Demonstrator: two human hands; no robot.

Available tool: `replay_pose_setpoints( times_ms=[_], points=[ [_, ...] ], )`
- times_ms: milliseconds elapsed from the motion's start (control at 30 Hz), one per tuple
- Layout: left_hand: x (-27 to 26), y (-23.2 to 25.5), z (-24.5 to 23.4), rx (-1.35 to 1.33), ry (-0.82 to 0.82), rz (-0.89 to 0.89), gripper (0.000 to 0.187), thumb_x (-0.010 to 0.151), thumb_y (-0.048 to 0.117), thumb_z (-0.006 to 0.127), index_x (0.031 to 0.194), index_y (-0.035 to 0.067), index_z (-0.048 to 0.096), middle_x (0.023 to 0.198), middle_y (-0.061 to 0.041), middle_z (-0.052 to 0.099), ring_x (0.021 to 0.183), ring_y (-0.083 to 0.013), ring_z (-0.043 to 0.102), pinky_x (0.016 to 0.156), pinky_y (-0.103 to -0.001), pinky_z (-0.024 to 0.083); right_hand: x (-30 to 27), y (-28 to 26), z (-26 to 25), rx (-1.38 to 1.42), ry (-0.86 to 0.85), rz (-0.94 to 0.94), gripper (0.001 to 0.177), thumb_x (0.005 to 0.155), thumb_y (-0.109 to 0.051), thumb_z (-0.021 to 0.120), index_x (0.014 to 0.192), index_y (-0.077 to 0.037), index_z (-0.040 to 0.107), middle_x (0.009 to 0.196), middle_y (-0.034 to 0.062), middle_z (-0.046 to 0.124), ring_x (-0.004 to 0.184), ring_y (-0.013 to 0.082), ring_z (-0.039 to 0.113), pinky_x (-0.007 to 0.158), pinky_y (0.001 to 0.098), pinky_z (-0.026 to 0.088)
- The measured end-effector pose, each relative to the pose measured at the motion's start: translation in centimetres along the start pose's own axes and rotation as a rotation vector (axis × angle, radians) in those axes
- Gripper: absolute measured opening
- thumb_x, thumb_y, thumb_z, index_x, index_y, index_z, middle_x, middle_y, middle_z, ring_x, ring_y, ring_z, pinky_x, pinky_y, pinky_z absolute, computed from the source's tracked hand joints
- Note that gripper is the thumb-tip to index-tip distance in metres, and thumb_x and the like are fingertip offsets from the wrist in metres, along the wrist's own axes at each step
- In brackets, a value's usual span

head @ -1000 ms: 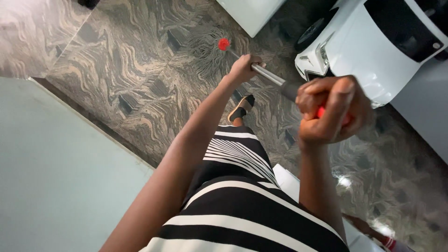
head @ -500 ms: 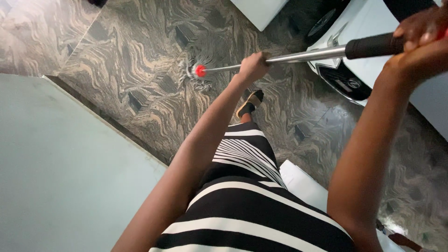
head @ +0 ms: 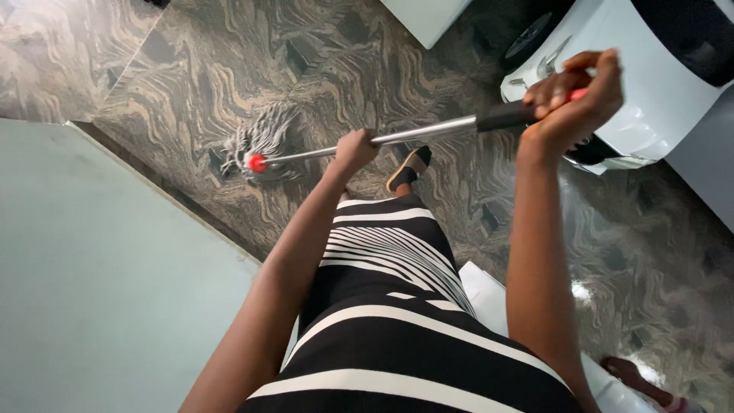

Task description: Mopping a tiled floor in a home environment.

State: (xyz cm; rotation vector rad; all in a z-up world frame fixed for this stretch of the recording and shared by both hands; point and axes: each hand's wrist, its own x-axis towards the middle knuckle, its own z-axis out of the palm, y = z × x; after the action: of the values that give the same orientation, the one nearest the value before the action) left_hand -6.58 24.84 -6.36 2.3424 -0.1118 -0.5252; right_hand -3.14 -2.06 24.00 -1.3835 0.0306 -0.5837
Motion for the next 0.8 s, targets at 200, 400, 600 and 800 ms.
replay_pose_setpoints(
  times_ms=[200, 400, 600, 800],
  points=[
    [-3.1, -2.7, -0.8, 0.005, 0.079, -0.011, 0.018, 0.086, 0.028, 0.071, 0.095, 0.014, 0.077, 0.08, -0.015, 0.074, 0.074, -0.0362, 0.071, 0.068, -0.048, 0.057, -2.7, 0.4, 2.4, 0.021, -0.013, 0.16, 0.039, 0.11, -0.037, 0.055, 0.088, -0.006, 0.061, 0.056, -0.0006, 0.043, 0.042, 0.0104, 0.038, 0.041, 0.032, 0.043],
    [-2.7, -3.8, -0.5, -0.014, 0.117, -0.03, 0.015, 0.081, 0.018, 0.069, 0.092, 0.009, 0.075, 0.08, -0.018, 0.072, 0.074, -0.0393, 0.071, 0.069, -0.049, 0.057, -1.3, -2.5, 4.4, 0.007, -0.14, 0.319, 0.037, 0.113, -0.03, 0.054, 0.086, -0.005, 0.063, 0.058, 0.0006, 0.044, 0.046, 0.0127, 0.04, 0.055, 0.0359, 0.049],
    [-2.8, -0.1, -2.0, -0.066, 0.266, 0.005, 0.013, 0.082, 0.015, 0.068, 0.091, 0.009, 0.075, 0.076, -0.019, 0.072, 0.071, -0.04, 0.07, 0.067, -0.051, 0.056, 1.5, -5.5, 5.3, -0.041, -0.321, 0.296, 0.04, 0.114, -0.033, 0.052, 0.088, -0.006, 0.065, 0.057, 0.0015, 0.046, 0.046, 0.0129, 0.043, 0.056, 0.0355, 0.051],
    [1.0, 7.5, -2.4, -0.142, 0.293, 0.026, 0.01, 0.09, 0.016, 0.067, 0.093, 0.012, 0.075, 0.075, -0.012, 0.074, 0.063, -0.0287, 0.072, 0.057, -0.043, 0.057, 6.1, -10.7, 3.6, -0.129, -0.453, 0.166, 0.042, 0.12, -0.037, 0.052, 0.095, -0.004, 0.061, 0.056, 0.0044, 0.041, 0.043, 0.0142, 0.04, 0.052, 0.0347, 0.045]
  ],
)
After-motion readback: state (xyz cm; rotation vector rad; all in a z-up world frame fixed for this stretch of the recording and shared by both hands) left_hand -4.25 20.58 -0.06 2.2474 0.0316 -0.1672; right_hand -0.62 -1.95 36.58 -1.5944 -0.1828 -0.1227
